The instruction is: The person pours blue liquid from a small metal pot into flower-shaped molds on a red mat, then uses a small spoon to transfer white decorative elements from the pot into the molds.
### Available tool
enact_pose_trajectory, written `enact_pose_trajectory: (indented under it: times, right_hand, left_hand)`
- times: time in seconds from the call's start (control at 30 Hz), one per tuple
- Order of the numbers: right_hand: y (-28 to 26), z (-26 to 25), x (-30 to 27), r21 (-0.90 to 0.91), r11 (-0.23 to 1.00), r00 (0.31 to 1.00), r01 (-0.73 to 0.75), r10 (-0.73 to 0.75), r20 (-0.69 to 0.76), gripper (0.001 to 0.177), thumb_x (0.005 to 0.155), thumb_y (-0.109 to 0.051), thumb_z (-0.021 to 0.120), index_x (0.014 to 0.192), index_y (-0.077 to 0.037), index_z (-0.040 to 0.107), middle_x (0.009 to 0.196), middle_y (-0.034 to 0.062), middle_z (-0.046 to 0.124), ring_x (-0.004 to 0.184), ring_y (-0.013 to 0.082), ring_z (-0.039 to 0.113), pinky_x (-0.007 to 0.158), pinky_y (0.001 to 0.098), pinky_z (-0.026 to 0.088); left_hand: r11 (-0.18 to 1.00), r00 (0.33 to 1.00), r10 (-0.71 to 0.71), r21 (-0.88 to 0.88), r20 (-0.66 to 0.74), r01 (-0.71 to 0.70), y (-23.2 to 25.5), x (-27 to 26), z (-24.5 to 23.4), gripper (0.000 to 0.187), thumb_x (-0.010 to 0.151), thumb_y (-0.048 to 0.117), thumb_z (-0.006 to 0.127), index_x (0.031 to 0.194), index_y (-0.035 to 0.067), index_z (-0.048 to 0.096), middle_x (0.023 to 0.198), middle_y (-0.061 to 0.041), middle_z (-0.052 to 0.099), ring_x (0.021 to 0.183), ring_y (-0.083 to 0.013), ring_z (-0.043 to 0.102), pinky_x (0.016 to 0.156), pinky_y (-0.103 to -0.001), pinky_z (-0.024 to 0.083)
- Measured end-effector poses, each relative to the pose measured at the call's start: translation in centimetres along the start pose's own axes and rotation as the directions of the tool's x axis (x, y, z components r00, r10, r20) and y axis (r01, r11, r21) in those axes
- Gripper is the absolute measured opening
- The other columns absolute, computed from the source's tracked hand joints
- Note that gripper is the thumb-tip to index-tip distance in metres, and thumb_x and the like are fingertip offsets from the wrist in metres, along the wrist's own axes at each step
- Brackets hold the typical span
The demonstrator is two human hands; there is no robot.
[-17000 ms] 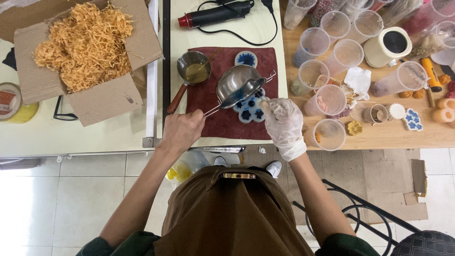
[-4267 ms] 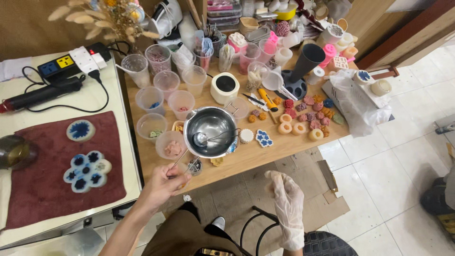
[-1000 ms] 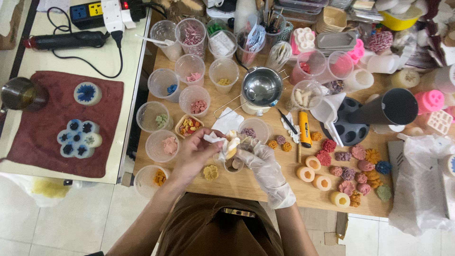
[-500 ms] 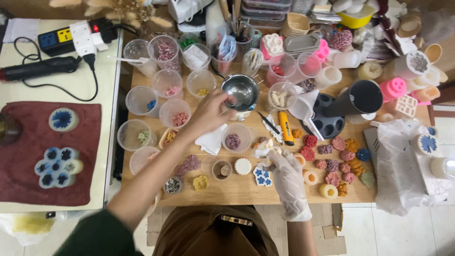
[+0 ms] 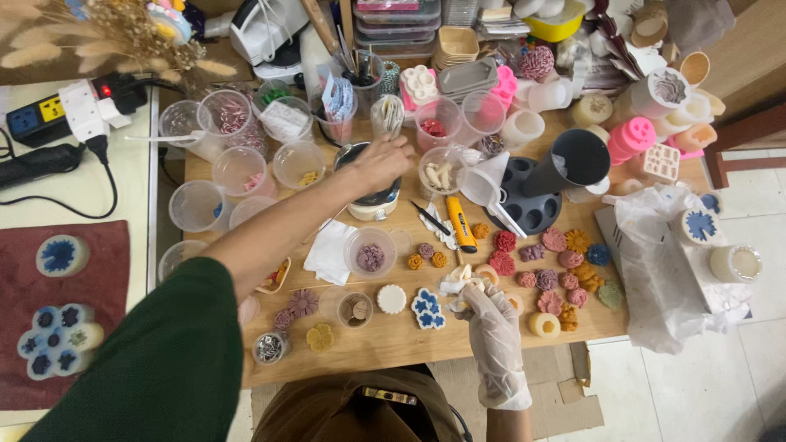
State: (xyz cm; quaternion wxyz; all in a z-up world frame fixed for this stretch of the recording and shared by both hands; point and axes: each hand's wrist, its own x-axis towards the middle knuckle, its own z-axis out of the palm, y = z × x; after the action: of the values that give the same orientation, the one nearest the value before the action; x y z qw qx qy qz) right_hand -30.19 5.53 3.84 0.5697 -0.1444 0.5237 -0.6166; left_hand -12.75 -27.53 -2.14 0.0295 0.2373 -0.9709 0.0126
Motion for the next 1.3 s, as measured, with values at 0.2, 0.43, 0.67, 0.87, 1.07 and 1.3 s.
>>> enact_pose_trajectory:
  times: [0.2, 0.43, 0.67, 0.87, 1.07, 1.3]
  right_hand:
    - [-1.2, 1.4, 1.4, -0.054, 0.998, 0.998, 0.015, -0.012, 0.058, 0.012, 0.097, -0.013, 0.063, 0.101, -0.004, 0.07, 0.088, 0.0029, 0.072, 0.077, 0.0126, 0.066, 0.071, 0.0265, 0.049]
    - [0.0, 7.7, 4.7, -0.109, 0.993, 0.997, 0.033, -0.025, 0.077, 0.01, 0.097, -0.008, 0.066, 0.105, -0.005, 0.071, 0.09, -0.0017, 0.066, 0.079, 0.0081, 0.058, 0.071, 0.0236, 0.046]
    - [-0.7, 17.8, 7.7, 0.318, 0.946, 0.901, -0.069, -0.078, 0.427, 0.031, 0.098, 0.0, 0.061, 0.129, 0.002, 0.056, 0.111, 0.0032, 0.069, 0.092, 0.012, 0.064, 0.08, 0.0291, 0.055]
    - [-1.4, 20.5, 5.5, 0.031, 0.975, 0.822, 0.218, -0.201, 0.533, 0.047, 0.099, -0.001, 0.061, 0.145, 0.004, 0.053, 0.115, 0.0085, 0.072, 0.094, 0.0124, 0.068, 0.081, 0.0259, 0.055]
    - [-1.4, 20.3, 4.6, -0.146, 0.893, 0.811, 0.426, -0.305, 0.499, 0.023, 0.098, -0.001, 0.064, 0.12, 0.005, 0.07, 0.101, 0.007, 0.074, 0.082, 0.0103, 0.068, 0.073, 0.0239, 0.055]
    - [-1.8, 19.4, 3.6, -0.285, 0.654, 0.678, 0.701, -0.486, 0.551, 0.017, 0.095, 0.002, 0.068, 0.112, 0.0, 0.074, 0.106, 0.0065, 0.074, 0.088, 0.0106, 0.069, 0.08, 0.0246, 0.057]
  left_hand:
    - [0.953, 0.993, -0.045, 0.302, 0.107, 0.011, -1.9, -3.6, -5.6, 0.035, 0.069, -0.003, 0.069, 0.104, -0.001, 0.072, 0.116, -0.019, 0.067, 0.11, -0.0302, 0.065, 0.095, -0.043, 0.054]
    - [0.878, 0.868, -0.459, -0.245, -0.19, 0.411, -0.3, -13.5, -14.8, 0.021, 0.08, -0.001, 0.073, 0.099, -0.004, 0.065, 0.1, -0.023, 0.068, 0.087, -0.0383, 0.068, 0.075, -0.048, 0.055]
    - [0.327, 0.332, -0.931, -0.759, -0.155, 0.563, 7.7, -20.1, -17.2, 0.008, 0.096, 0.008, 0.068, 0.097, 0.001, 0.064, 0.074, -0.012, 0.068, 0.065, -0.023, 0.066, 0.061, -0.036, 0.051]
    - [0.436, 0.329, -0.894, -0.755, -0.303, 0.491, 12.0, -23.6, -18.2, 0.007, 0.098, 0.005, 0.062, 0.102, -0.001, 0.06, 0.088, -0.011, 0.072, 0.079, -0.0159, 0.073, 0.069, -0.032, 0.057]
    - [0.332, 0.441, -0.896, -0.734, -0.05, 0.592, 13.3, -24.6, -20.2, 0.015, 0.1, 0.013, 0.059, 0.106, 0.0, 0.06, 0.091, -0.012, 0.071, 0.071, -0.0193, 0.071, 0.062, -0.033, 0.059]
    - [0.344, 0.464, -0.884, -0.743, -0.051, 0.574, 15.5, -23.4, -22.2, 0.03, 0.103, 0.028, 0.053, 0.098, 0.003, 0.067, 0.078, -0.016, 0.073, 0.068, -0.0308, 0.07, 0.063, -0.042, 0.052]
